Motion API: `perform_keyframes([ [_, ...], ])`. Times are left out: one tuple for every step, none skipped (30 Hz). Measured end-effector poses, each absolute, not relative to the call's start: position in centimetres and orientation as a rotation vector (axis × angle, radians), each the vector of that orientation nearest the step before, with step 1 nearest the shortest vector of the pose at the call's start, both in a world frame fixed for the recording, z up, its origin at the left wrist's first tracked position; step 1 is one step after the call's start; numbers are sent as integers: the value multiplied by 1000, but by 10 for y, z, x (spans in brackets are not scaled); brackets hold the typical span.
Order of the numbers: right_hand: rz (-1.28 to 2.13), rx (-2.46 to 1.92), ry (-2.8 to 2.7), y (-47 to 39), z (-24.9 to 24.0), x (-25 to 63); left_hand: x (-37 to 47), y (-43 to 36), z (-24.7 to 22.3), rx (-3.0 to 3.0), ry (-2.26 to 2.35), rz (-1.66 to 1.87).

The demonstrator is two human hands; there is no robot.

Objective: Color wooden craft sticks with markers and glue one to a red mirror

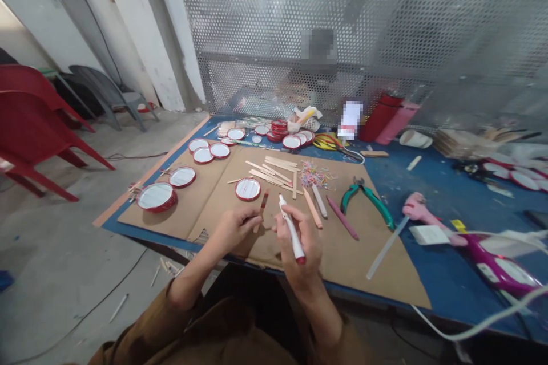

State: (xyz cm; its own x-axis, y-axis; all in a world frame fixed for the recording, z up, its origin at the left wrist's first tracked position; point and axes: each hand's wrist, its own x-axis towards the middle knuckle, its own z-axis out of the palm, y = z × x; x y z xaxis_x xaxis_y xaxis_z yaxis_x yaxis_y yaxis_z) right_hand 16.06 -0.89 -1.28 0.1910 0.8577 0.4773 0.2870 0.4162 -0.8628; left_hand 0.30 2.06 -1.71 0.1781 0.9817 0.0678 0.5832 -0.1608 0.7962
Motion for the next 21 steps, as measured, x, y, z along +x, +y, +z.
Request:
perform_keyframes([
  [540,-1120,-1392,-6,-6,165,4,26,-16,1839,1484,776],
  [534,-1112,-1416,-3,2,169,5,31,-16,1842,1478,745],
  [534,-1101,-1437,1,9,173,7,38,-16,1828,1448,712],
  [533,-1094,-1451,5,15,176,8,45,-17,1791,1382,666],
  [526,-1086,-1462,9,20,179,10,51,-17,1743,1305,632],
  [514,-1079,-1470,13,23,181,11,56,-18,1696,1222,628],
  [493,-1071,-1478,18,23,183,13,61,-19,1654,1149,654],
  [463,-1063,-1498,23,22,184,15,64,-19,1607,1109,695],
  [418,-1056,-1531,27,18,185,17,65,-20,1571,1082,733],
  [363,-1050,-1581,32,13,186,18,66,-20,1548,1071,765],
  [294,-1042,-1647,36,6,186,19,65,-20,1542,1075,785],
  [215,-1027,-1715,40,-1,186,19,64,-20,1546,1094,810],
  [138,-1007,-1780,43,-7,185,19,63,-20,1553,1120,836],
  [71,-990,-1827,45,-13,183,19,62,-20,1561,1138,855],
  [20,-979,-1857,47,-19,181,19,61,-20,1572,1141,868],
  [-15,-969,-1878,47,-23,179,18,61,-20,1590,1126,869],
  [-37,-961,-1889,47,-26,176,18,61,-20,1612,1106,860],
  [-52,-952,-1891,46,-27,174,18,62,-20,1636,1092,846],
  [-64,-942,-1885,45,-28,173,18,63,-20,1664,1093,827],
  [-72,-932,-1871,44,-29,172,19,63,-19,1697,1109,804],
  [-72,-939,-1848,43,-29,171,20,64,-18,1738,1132,784],
])
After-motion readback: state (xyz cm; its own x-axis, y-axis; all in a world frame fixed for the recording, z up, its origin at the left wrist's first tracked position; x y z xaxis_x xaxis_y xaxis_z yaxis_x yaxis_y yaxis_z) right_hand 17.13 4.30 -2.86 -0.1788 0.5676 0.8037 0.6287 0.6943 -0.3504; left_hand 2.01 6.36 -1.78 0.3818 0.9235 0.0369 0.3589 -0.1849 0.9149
